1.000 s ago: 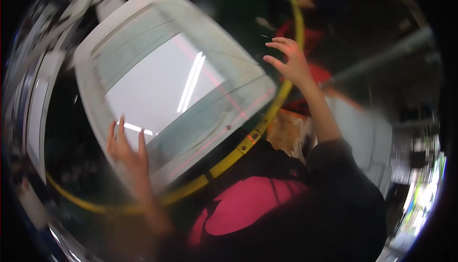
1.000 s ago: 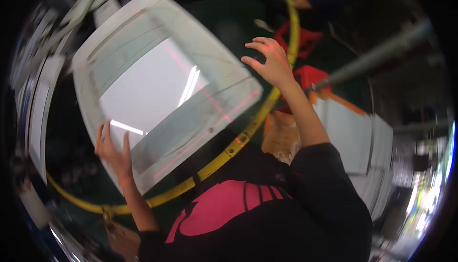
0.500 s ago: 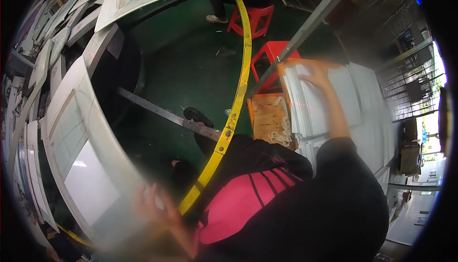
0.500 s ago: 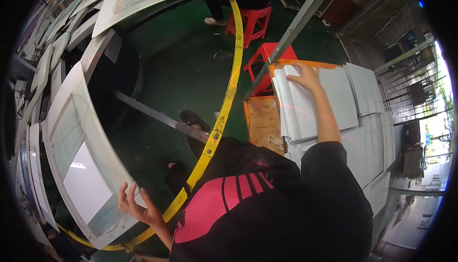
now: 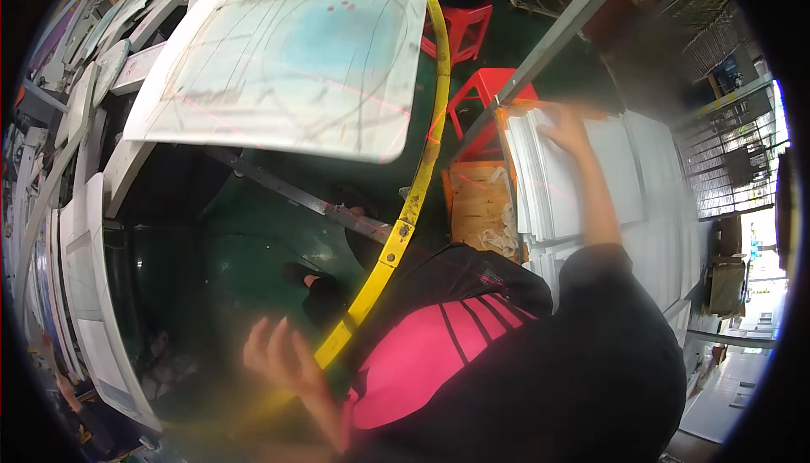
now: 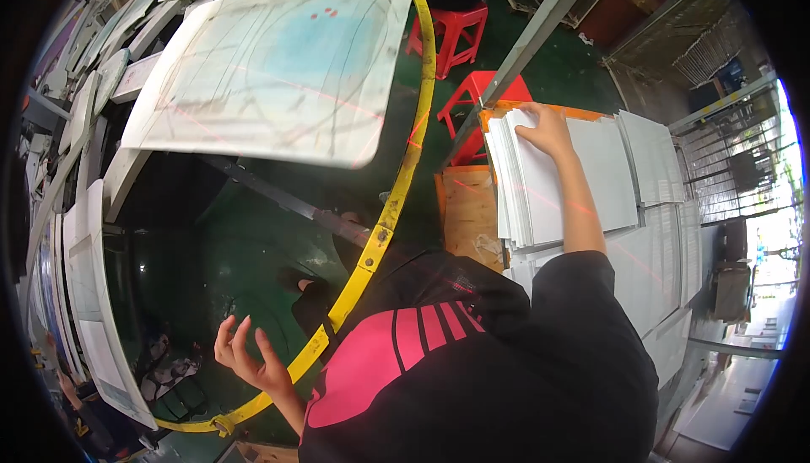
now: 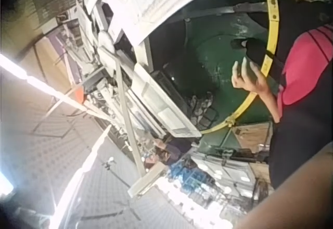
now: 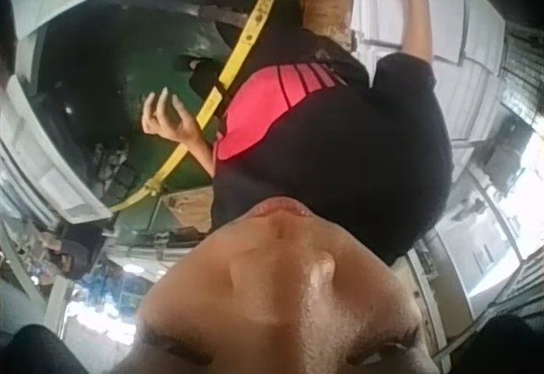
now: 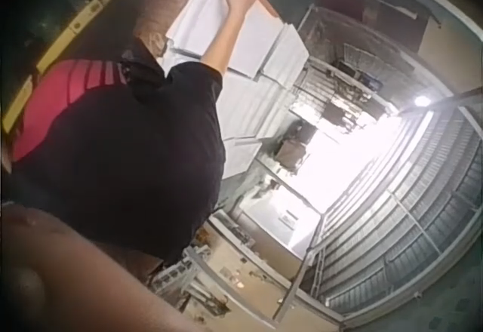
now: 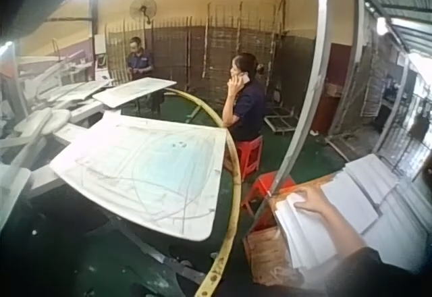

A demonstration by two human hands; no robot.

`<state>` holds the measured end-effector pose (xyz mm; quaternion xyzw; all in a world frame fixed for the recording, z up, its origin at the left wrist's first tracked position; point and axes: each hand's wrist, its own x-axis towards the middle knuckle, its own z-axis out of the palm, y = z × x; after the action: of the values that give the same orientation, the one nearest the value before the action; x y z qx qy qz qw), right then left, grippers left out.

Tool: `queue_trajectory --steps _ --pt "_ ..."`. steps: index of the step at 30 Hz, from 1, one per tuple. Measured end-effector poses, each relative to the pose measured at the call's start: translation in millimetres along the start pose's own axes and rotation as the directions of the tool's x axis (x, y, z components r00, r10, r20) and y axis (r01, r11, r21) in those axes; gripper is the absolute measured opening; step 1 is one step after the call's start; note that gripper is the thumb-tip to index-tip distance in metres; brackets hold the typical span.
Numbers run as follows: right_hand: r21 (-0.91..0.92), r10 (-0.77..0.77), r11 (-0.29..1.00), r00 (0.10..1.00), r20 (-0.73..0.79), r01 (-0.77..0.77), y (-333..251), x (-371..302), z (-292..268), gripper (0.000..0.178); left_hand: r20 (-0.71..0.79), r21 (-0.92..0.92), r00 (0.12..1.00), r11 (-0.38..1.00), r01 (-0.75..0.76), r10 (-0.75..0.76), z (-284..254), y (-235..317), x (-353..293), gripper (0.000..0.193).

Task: Placing individual sheets onto a rotary screen printing machine and rotating the carousel.

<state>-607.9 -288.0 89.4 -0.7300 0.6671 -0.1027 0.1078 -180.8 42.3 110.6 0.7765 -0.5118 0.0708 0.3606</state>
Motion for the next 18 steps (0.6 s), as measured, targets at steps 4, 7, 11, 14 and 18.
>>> queue_trajectory --steps 4,7,11,14,18 --pt "0.125 -0.069 0.988 0.989 -0.134 0.086 -3 -2 -7 0.031 0.018 -0.027 1.000 1.000 -0.011 0.011 2 3 2 0.018" --pt "0.260 -0.042 0.962 0.984 -0.172 0.086 -1 8 -16 0.019 0.048 -0.045 0.998 0.999 -0.031 0.034 5 4 4 0.018" --pt "0.480 -0.083 0.862 0.979 -0.184 0.164 -1 23 -31 0.013 0.070 -0.111 0.996 0.993 -0.046 0.054 8 14 16 0.018" --pt "0.483 -0.117 0.858 0.982 -0.149 0.175 -14 26 -61 0.014 0.137 -0.279 0.985 0.958 -0.061 0.102 10 32 36 0.019" --pt "0.477 -0.133 0.862 0.985 -0.110 0.170 -102 -2 -119 0.014 0.308 -0.661 0.929 0.748 0.055 0.204 30 47 54 0.018"
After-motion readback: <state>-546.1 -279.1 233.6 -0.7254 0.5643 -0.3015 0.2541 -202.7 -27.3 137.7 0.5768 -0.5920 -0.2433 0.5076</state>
